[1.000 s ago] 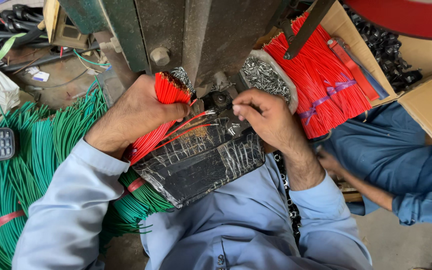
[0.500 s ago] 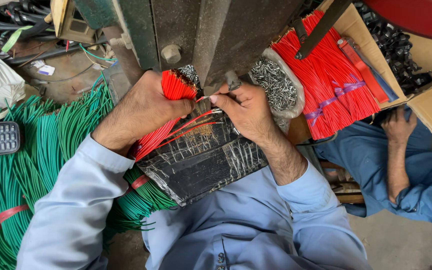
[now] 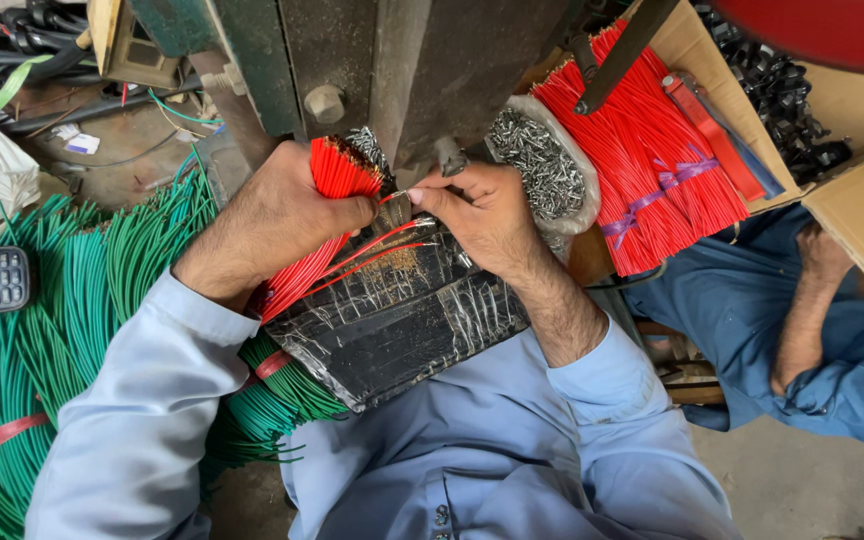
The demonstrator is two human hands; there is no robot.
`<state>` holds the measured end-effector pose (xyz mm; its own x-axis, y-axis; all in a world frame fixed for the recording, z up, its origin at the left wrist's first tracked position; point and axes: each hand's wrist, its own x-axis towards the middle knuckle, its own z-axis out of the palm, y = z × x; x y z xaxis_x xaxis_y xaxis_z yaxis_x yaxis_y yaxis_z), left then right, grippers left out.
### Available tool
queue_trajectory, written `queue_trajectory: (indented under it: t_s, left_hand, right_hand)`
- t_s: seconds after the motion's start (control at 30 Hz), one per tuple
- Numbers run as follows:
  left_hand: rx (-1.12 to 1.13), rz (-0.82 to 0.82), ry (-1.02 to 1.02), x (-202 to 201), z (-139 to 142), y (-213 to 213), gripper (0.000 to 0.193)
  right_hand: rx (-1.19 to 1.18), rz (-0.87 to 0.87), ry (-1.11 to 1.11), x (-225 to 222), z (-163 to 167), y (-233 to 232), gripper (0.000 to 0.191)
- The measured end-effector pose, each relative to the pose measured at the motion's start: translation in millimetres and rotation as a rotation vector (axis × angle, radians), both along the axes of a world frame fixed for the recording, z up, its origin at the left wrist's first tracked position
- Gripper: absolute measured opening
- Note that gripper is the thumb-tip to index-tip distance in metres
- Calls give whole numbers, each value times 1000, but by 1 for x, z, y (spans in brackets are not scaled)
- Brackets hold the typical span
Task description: The person holds a bundle of red insulated wires and uses a red-handled hand tool to work on the bundle, then attaches small metal terminal pins to the stripped wire ends one at a time, placing finished wires aside while working at a bench press.
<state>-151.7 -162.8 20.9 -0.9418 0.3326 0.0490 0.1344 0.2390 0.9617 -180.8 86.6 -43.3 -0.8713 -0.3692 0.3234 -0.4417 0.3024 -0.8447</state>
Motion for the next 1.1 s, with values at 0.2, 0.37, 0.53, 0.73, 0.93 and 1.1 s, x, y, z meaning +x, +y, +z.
queue_trajectory:
  t_s: [0.2,0.37,0.53,0.73,0.93,1.1]
  left_hand:
    - [66,-84,69,0,1,-3,11]
    - [55,-98,31,-1,-1,-5,11]
    - [19,-88,30,-1,-2,-1,12]
    - [-29,-109,77,-1,2,-1,13]
    - [78,-112,55,0,1,-3,12]
    - [71,-72,80,0,-1,-3,12]
  right_hand:
    - [-194,170,-112,20,21,8,13]
    - [271,81,35,38,53,40,15]
    - [564,49,272,44,53,47,12]
    - [496,-20,203,43,49,43,12]
    - [144,-38,11,23,34,40,16]
    - [-164,29,-93,8,13,21,10]
